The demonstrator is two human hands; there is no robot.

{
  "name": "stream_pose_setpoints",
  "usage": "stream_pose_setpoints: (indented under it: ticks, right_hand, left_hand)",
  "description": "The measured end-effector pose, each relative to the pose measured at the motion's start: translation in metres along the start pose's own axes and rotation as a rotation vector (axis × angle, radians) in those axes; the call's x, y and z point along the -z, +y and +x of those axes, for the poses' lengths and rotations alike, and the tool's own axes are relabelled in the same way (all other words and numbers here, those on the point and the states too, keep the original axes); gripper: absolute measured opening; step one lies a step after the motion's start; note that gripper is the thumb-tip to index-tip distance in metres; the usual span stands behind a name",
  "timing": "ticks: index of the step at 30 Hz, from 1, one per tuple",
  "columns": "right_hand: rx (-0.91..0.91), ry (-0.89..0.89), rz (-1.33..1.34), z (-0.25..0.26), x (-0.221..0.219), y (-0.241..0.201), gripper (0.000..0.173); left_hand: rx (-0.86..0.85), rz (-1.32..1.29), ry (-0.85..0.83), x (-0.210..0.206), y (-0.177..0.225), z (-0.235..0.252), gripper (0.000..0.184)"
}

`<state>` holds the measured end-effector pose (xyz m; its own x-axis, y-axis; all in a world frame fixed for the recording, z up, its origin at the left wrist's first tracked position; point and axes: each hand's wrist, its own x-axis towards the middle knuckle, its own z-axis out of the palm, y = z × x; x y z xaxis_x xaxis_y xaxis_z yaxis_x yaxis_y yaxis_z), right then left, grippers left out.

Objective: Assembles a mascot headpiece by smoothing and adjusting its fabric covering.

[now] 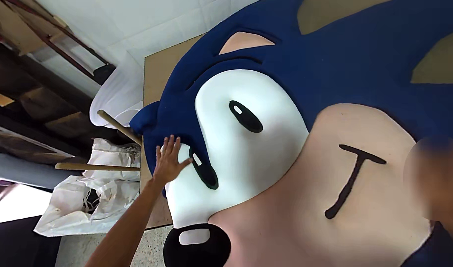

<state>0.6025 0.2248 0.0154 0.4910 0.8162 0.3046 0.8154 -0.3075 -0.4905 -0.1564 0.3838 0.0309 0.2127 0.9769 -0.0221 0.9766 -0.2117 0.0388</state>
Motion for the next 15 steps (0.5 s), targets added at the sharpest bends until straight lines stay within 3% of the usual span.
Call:
stream_pose_setpoints:
  ticks: [4, 7, 9, 10, 12, 15]
  right_hand:
    - [0.028, 0.009, -0.038, 0.009, -0.004, 0.011, 0.052]
    - [0.027, 0.045, -0.036, 0.007, -0.005, 0.015, 0.050]
    - [0.036, 0.070, -0.064, 0.009, -0.001, 0.016, 0.050]
    - [0.036, 0.073, -0.070, 0.007, -0.002, 0.016, 0.049]
    - [0.050, 0.114, -0.062, 0.006, -0.014, 0.009, 0.041]
    - [0.029, 0.300, -0.079, 0.001, -0.024, -0.012, 0.028]
  left_hand:
    - [0.150, -0.019, 0.042, -0.005, -0.019, 0.059, 0.107]
    - [0.417, -0.089, 0.139, 0.000, -0.035, 0.080, 0.109]
    - [0.564, -0.189, 0.301, 0.000, -0.033, 0.081, 0.096]
    - [0.535, -0.205, 0.386, 0.000, -0.030, 0.069, 0.083]
    - [0.167, -0.225, 0.383, 0.009, -0.009, 0.029, 0.058]
    - [-0.497, -0.452, -0.136, 0.024, 0.058, 0.001, 0.044]
